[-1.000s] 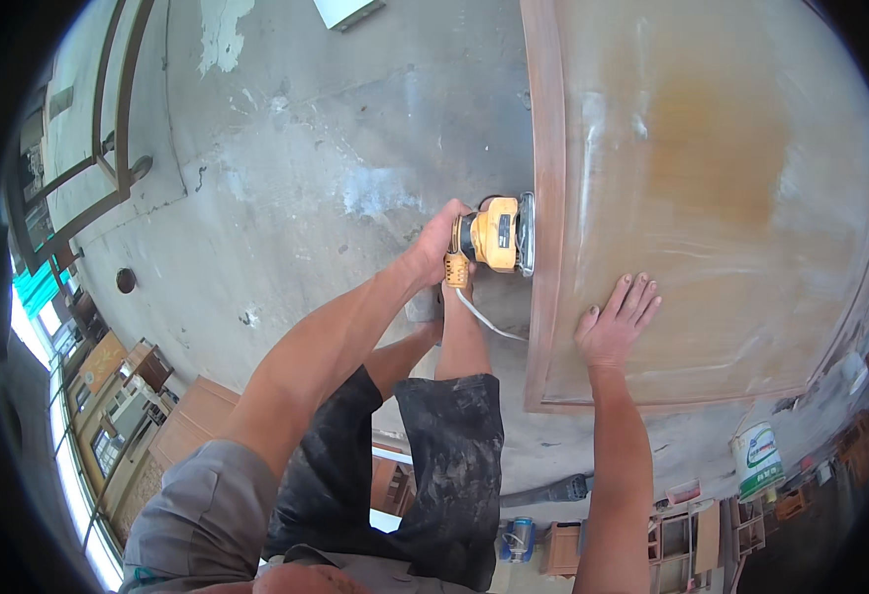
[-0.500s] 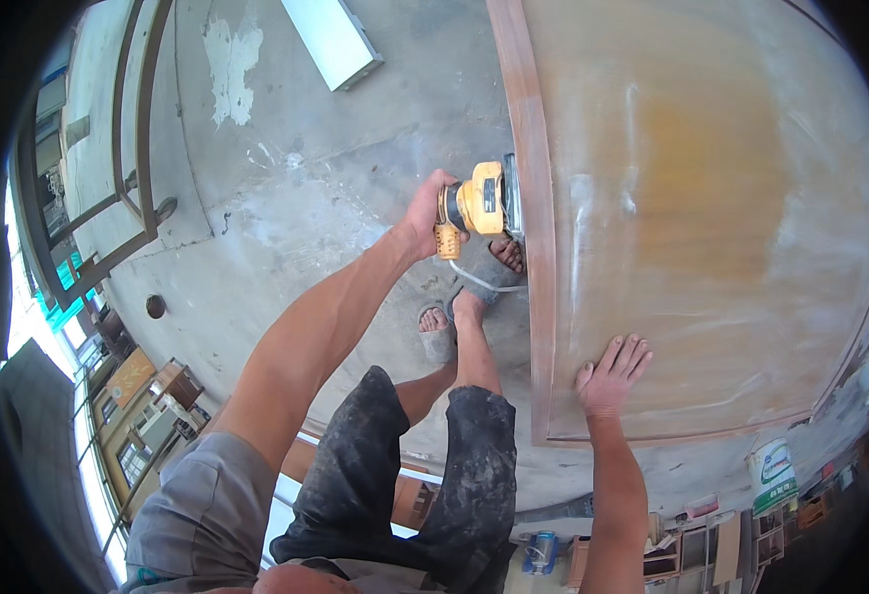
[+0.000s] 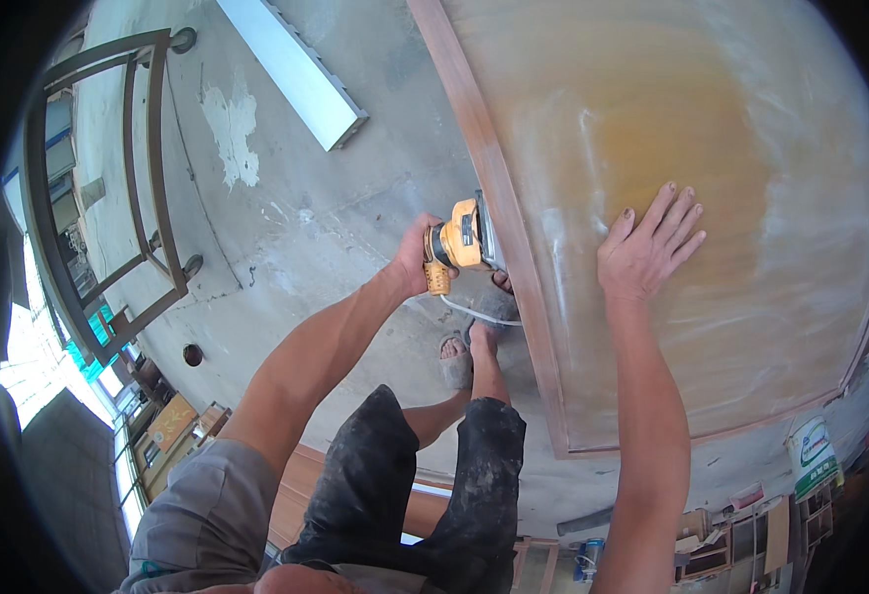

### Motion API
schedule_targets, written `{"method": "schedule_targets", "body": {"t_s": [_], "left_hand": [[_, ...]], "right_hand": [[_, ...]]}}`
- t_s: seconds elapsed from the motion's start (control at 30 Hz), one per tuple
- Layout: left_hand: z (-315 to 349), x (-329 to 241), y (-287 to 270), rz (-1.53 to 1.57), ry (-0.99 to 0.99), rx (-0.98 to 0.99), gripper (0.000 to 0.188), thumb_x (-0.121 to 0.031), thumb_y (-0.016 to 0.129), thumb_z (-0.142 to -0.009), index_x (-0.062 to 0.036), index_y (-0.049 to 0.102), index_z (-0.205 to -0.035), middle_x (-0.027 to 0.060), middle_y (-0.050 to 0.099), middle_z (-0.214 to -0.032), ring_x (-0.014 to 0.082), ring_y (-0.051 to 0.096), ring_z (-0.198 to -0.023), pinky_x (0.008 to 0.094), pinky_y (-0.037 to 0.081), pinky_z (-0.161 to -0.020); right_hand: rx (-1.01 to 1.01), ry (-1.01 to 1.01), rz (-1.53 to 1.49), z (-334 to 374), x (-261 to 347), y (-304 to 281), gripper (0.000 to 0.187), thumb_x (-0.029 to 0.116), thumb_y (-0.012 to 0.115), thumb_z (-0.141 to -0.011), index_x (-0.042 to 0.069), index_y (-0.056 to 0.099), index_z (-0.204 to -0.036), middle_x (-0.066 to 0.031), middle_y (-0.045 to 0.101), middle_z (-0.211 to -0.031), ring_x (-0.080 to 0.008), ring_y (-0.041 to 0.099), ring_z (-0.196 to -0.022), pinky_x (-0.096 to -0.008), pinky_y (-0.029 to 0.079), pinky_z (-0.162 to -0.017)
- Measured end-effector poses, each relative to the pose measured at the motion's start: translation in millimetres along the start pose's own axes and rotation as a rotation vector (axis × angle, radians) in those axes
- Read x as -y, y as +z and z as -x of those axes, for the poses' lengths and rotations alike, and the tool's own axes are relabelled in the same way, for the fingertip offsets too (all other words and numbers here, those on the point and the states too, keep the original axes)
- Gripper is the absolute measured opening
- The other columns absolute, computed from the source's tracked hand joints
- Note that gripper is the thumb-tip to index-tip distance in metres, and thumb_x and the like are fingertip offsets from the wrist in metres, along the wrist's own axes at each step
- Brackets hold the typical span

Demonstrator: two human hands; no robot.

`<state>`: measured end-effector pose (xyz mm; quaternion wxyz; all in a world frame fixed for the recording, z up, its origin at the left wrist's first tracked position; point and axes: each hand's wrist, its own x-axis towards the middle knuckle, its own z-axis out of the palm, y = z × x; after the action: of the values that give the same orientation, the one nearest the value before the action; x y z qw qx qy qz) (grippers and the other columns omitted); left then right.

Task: The person uses an electric sander to smooth the surface of a large wooden door lying flat on the floor. They move the sander systematically across the door's surface and along its edges, occasionally repositioning their body to reach different areas.

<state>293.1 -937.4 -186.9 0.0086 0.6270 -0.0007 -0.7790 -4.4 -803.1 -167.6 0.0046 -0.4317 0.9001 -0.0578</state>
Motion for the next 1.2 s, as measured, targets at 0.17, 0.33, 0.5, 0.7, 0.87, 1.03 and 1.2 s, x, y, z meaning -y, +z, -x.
{"method": "schedule_targets", "body": {"t_s": [0.17,0.33,0.5,0.7,0.87,1.03,1.2], "left_hand": [[11.7,-49.4,7.2,0.000,0.043,-0.036,0.038,-0.042,0.049,-0.091,-0.0097,0.068,-0.095,0.0068,0.072,-0.082,0.0222,0.066,-0.065,0.0372,0.052,-0.050],[8.4,-0.7,-3.8,0.076,-0.072,-0.042,0.033,-0.039,0.051,-0.089,-0.0106,0.066,-0.091,0.0070,0.071,-0.080,0.0240,0.065,-0.065,0.0383,0.050,-0.049],[2.8,-5.6,-2.9,0.045,-0.114,-0.035,0.036,-0.041,0.050,-0.088,-0.0103,0.068,-0.094,0.0076,0.072,-0.083,0.0238,0.066,-0.067,0.0378,0.051,-0.051],[-7.3,-84.7,15.6,0.051,-0.090,0.014,0.035,-0.039,0.051,-0.090,-0.0092,0.067,-0.095,0.0069,0.071,-0.082,0.0231,0.066,-0.066,0.0366,0.051,-0.051],[-10.8,-135.3,29.0,0.044,-0.009,-0.054,0.033,-0.039,0.051,-0.090,-0.0097,0.067,-0.095,0.0066,0.070,-0.081,0.0225,0.066,-0.065,0.0365,0.051,-0.051],[-14.2,-148.8,25.5,0.074,0.153,0.016,0.033,-0.040,0.052,-0.092,-0.0091,0.066,-0.093,0.0068,0.070,-0.078,0.0215,0.066,-0.062,0.0361,0.051,-0.048],[-30.1,-164.2,23.3,0.010,0.313,0.076,0.031,-0.038,0.052,-0.093,-0.0095,0.063,-0.097,0.0052,0.069,-0.079,0.0175,0.067,-0.064,0.0343,0.051,-0.048]], "right_hand": [[0.015,0.028,-0.024,-3.4,6.8,0.9,0.070,0.028,0.050,-0.101,0.002,0.025,-0.162,-0.0237,0.024,-0.168,-0.0433,0.018,-0.156,-0.0614,0.010,-0.125],[0.020,0.029,-0.028,-2.7,10.5,-0.1,0.074,0.025,0.054,-0.097,0.002,0.026,-0.162,-0.0244,0.024,-0.167,-0.0438,0.018,-0.156,-0.0626,0.009,-0.125],[0.027,0.022,-0.017,-3.0,10.1,-1.7,0.076,0.024,0.054,-0.096,0.000,0.026,-0.161,-0.0248,0.024,-0.167,-0.0447,0.018,-0.156,-0.0623,0.009,-0.125],[0.055,0.006,0.013,-8.2,2.2,-2.4,0.075,0.023,0.051,-0.095,-0.003,0.025,-0.161,-0.0270,0.023,-0.167,-0.0463,0.016,-0.156,-0.0619,0.008,-0.126],[0.082,-0.012,0.024,-9.3,2.1,-5.4,0.075,0.023,0.048,-0.094,-0.005,0.025,-0.160,-0.0298,0.023,-0.166,-0.0482,0.015,-0.156,-0.0621,0.006,-0.126],[0.097,-0.010,0.047,-3.2,7.3,-7.2,0.073,0.025,0.043,-0.097,-0.007,0.024,-0.159,-0.0318,0.022,-0.165,-0.0500,0.015,-0.155,-0.0626,0.007,-0.125],[0.064,-0.049,0.056,1.6,6.7,-2.7,0.070,0.025,0.038,-0.100,-0.009,0.024,-0.159,-0.0320,0.021,-0.165,-0.0499,0.016,-0.155,-0.0622,0.008,-0.125]]}}
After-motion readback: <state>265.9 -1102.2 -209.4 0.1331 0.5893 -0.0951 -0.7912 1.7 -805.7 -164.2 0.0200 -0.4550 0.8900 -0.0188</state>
